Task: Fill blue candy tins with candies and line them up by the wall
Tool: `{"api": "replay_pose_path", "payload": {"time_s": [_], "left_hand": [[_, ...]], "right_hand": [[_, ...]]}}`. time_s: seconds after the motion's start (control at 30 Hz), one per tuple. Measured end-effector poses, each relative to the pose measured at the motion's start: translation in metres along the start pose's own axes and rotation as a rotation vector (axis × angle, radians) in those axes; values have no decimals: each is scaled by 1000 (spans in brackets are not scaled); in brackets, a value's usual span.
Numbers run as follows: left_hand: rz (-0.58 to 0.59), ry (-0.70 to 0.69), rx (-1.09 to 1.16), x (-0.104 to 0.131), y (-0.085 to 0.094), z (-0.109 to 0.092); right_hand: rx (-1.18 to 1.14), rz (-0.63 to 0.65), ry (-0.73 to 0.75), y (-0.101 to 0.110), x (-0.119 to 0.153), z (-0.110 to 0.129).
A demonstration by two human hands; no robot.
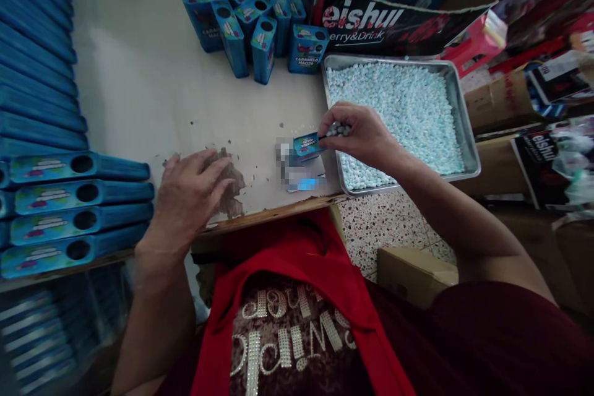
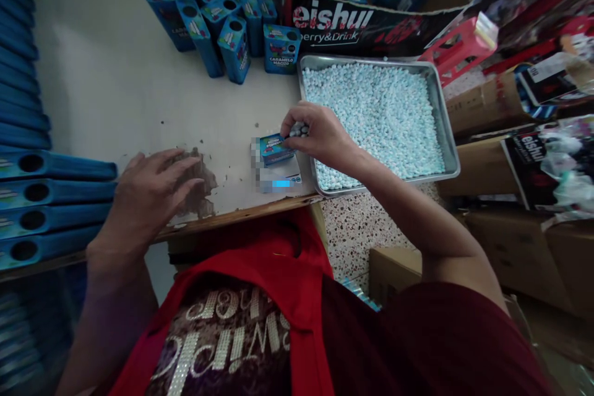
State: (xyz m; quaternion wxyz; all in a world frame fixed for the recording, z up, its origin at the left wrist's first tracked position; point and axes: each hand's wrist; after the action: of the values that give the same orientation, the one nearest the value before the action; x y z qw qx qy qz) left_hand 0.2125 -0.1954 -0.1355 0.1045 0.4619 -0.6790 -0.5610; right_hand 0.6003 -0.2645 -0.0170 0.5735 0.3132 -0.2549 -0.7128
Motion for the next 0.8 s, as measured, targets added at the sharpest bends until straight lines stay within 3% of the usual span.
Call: {"api": "replay_pose_path", "payload": {"time_s": [0.17, 0.33, 0.43, 0.63, 0.7, 0.8], "left_hand": [[11, 12, 53, -6, 1, -5], [28, 1, 38, -12, 0, -10], [54, -4, 60, -15, 3, -13], [72, -1, 45, -18, 9, -21], [80, -10, 42, -18, 8, -23], [97, -23, 55, -19, 6, -26]], "right_hand": [[-105, 5, -116, -1, 3, 4], [-380, -42, -311, 2, 7, 8], [-552, -182, -469, 19, 7, -14], [-696, -405, -857, 53, 33, -89], [-701, -425, -961, 53, 48, -99], [-680, -370, -993, 47, 60, -91]]}}
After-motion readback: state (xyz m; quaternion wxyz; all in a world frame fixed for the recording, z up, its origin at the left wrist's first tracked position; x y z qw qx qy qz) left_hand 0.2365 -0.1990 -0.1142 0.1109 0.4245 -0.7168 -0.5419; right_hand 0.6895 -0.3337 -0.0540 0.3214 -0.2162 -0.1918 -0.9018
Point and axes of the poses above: each hand's wrist, its own x-axis away from the middle knuckle, its own y-axis out of the back of the hand, z = x × y, and after that the axes turned 13 degrees about -z, right-handed
